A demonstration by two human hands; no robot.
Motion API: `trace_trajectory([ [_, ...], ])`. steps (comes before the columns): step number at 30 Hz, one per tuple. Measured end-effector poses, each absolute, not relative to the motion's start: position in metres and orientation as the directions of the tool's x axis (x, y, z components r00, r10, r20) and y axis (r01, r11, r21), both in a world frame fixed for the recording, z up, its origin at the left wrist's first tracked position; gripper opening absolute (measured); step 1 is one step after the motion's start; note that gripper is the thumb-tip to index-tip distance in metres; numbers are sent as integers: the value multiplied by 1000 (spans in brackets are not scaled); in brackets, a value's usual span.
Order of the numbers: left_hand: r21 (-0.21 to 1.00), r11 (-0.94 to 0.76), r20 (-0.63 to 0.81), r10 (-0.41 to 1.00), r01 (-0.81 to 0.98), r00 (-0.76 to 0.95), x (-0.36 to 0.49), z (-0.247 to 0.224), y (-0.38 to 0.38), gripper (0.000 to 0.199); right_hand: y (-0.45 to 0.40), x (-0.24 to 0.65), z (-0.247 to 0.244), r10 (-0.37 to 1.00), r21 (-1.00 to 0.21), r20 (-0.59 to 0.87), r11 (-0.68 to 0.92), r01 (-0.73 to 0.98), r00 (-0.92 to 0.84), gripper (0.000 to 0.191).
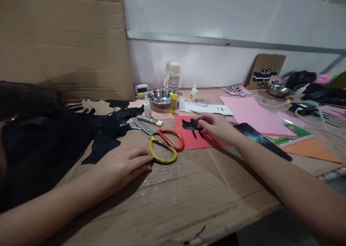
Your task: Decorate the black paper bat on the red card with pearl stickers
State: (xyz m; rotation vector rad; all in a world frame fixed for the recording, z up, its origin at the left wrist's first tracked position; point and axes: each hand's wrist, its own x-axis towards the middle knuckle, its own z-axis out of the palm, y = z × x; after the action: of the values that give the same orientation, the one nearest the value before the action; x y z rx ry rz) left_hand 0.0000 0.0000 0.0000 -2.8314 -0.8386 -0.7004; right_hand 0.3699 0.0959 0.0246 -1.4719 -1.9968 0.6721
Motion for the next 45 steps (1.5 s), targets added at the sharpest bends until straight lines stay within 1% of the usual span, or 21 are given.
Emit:
trace_trajectory([
  [7, 2, -847, 455, 474, 531, 754, 15, 2, -7, 39, 99, 375, 24, 964, -651, 179, 265, 712, -195, 26],
  [9, -7, -854, 450, 461, 520, 764, 20, 4, -15, 37, 100, 375, 23, 963, -643, 189, 268, 718, -190, 25],
  [13, 18, -860, 350, 483, 510, 802, 31, 11, -34, 25, 98, 370, 24, 958, -621, 215, 282, 731, -188, 25],
  [15, 37, -869, 313, 479, 494, 820, 35, 17, -43, 23, 96, 367, 24, 955, -603, 232, 291, 742, -186, 25],
  [17, 64, -880, 282, 469, 471, 837, 40, 24, -53, 28, 95, 363, 25, 950, -582, 248, 301, 756, -188, 24],
  [20, 114, -880, 235, 475, 461, 848, 46, 32, -70, 41, 93, 359, 26, 945, -548, 262, 314, 776, -197, 22],
  [22, 126, -881, 228, 473, 456, 851, 49, 34, -81, 45, 93, 359, 25, 941, -531, 267, 323, 784, -207, 22],
  [24, 104, -893, 230, 450, 438, 863, 51, 33, -90, 52, 93, 360, 23, 937, -519, 273, 336, 786, -219, 23],
  [27, 12, -904, 250, 416, 427, 874, 52, 29, -98, 63, 94, 362, 22, 929, -503, 276, 357, 787, -245, 25],
  [30, -62, -898, 292, 401, 436, 868, 53, 25, -101, 62, 94, 363, 22, 923, -484, 271, 377, 790, -274, 25],
  [32, -67, -902, 323, 385, 427, 864, 53, 25, -100, 61, 95, 363, 23, 918, -469, 268, 391, 792, -294, 26],
  [35, 1, -910, 316, 394, 415, 863, 53, 28, -95, 43, 95, 363, 23, 912, -450, 266, 403, 797, -311, 25],
  [38, 133, -885, 280, 465, 445, 840, 54, 28, -86, 30, 94, 361, 24, 909, -436, 263, 411, 801, -323, 25],
  [42, 289, -859, 247, 493, 422, 834, 60, 17, -70, 16, 87, 354, 29, 904, -434, 266, 422, 796, -334, 25],
  [45, 498, -730, 156, 606, 467, 780, 64, 11, -61, 7, 74, 344, 36, 894, -439, 261, 446, 780, -364, 23],
])
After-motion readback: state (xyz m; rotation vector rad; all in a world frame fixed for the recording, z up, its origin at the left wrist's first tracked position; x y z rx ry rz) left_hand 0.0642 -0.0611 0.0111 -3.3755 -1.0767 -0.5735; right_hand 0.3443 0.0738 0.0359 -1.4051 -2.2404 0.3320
